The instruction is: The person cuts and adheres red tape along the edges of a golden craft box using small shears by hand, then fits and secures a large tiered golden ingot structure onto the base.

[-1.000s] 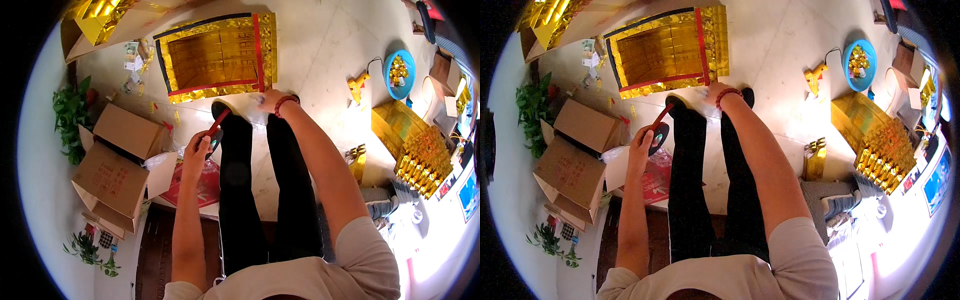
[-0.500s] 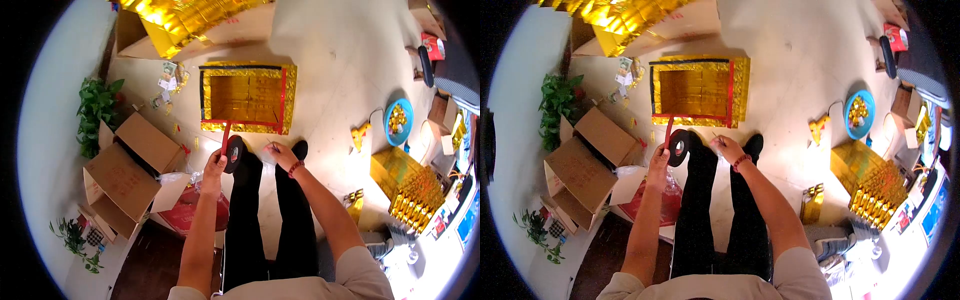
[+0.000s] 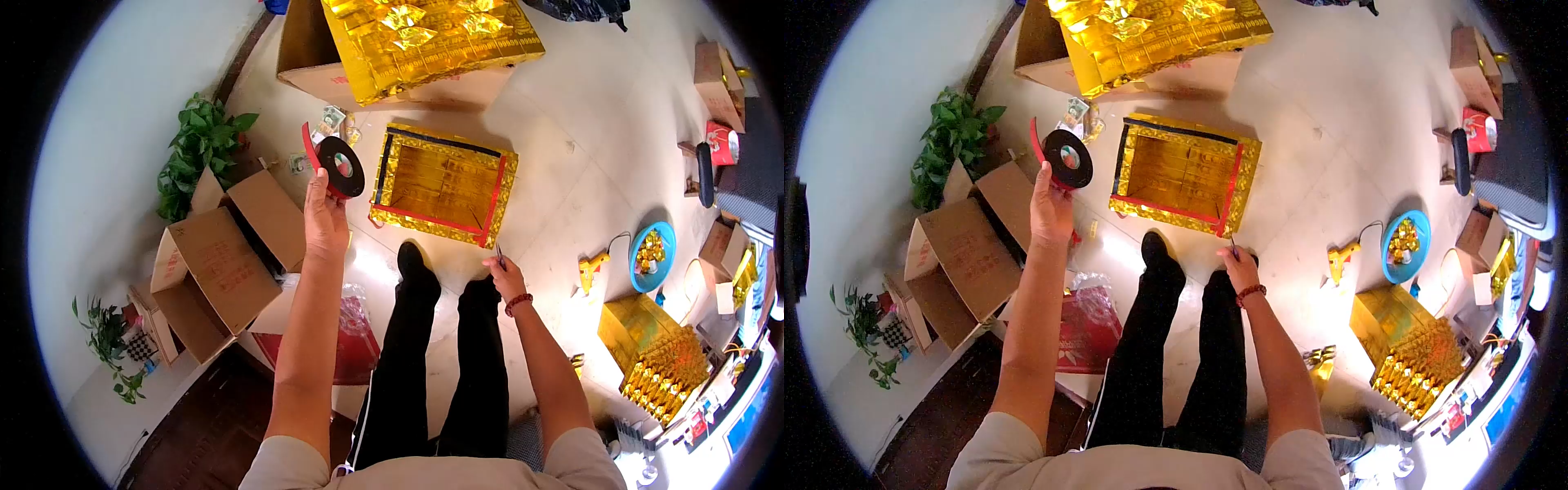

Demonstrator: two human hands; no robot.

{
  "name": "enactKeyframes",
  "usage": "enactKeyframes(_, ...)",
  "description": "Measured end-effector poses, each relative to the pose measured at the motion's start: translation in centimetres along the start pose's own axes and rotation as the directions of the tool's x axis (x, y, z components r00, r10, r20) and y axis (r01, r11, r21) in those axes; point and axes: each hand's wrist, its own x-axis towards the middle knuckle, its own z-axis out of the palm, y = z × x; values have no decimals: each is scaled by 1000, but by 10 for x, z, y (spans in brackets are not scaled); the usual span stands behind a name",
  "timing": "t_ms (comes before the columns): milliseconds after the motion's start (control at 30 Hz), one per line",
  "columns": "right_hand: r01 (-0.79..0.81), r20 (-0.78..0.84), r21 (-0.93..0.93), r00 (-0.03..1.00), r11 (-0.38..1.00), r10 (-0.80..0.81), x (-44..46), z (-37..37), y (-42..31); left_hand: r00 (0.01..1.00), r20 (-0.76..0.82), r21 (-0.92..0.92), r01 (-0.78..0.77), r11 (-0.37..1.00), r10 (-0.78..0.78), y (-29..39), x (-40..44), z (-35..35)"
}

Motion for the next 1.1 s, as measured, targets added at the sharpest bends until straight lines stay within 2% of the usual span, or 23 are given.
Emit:
enactKeyframes(67, 31, -19, 7, 999, 1000, -30, -2, 3, 15, 999, 15, -71, 47, 996, -46, -1, 8, -5)
enactKeyframes(100, -10, -5, 27, 1000, 1000, 11, -6, 3, 11, 999, 14, -75, 43, 996, -42, 1, 12, -5)
enactKeyframes(167, -56, 7, 43, 998, 998, 55, -12, 4, 7, 999, 0, 13, 43, 999, -43, 3, 15, -8)
enactKeyframes(233, -18, 14, -54, 1000, 998, 19, -15, 7, 18, 997, -6, 50, 77, 996, -77, 3, 21, -21)
enactKeyframes(300, 9, 8, -38, 1000, 999, -9, -17, 13, 23, 992, 11, 93, 124, 988, -125, 0, 23, -24)
enactKeyframes(433, -76, 41, 89, 996, 993, 73, -26, 24, -1, 968, 53, 70, 242, 968, -246, -13, -9, -29)
enactKeyframes(500, -106, 102, 272, 992, 957, 81, -32, 33, -17, 933, -17, -62, 358, 932, -360, -35, -24, -43)
enactKeyframes(567, -83, 110, 258, 992, 963, 56, -30, 39, -24, 899, -65, -116, 423, 898, -432, -54, -47, -48)
enactKeyframes(633, -95, 183, 279, 982, 956, 44, -33, 45, -35, 842, -41, -151, 527, 836, -538, -68, -71, -52)
enactKeyframes(700, -108, 197, 404, 980, 908, 29, -41, 50, -51, 804, 13, -120, 591, 798, -594, -78, -92, -52)
enactKeyframes(767, -289, 344, 484, 931, 826, 125, -46, 49, -60, 787, 66, -137, 616, 776, -613, -85, -107, -52)
enactKeyframes(900, -410, 486, 539, 865, 736, 126, -53, 42, -58, 767, 187, -109, 637, 763, -613, -90, -118, -48)
enactKeyframes(967, -389, 449, 572, 885, 722, 121, -61, 39, -66, 755, 165, -42, 649, 760, -635, -84, -123, -36)
enactKeyframes(1100, -379, 443, 657, 894, 652, 73, -72, 22, -64, 721, 259, 0, 666, 746, -643, -83, -133, -23)
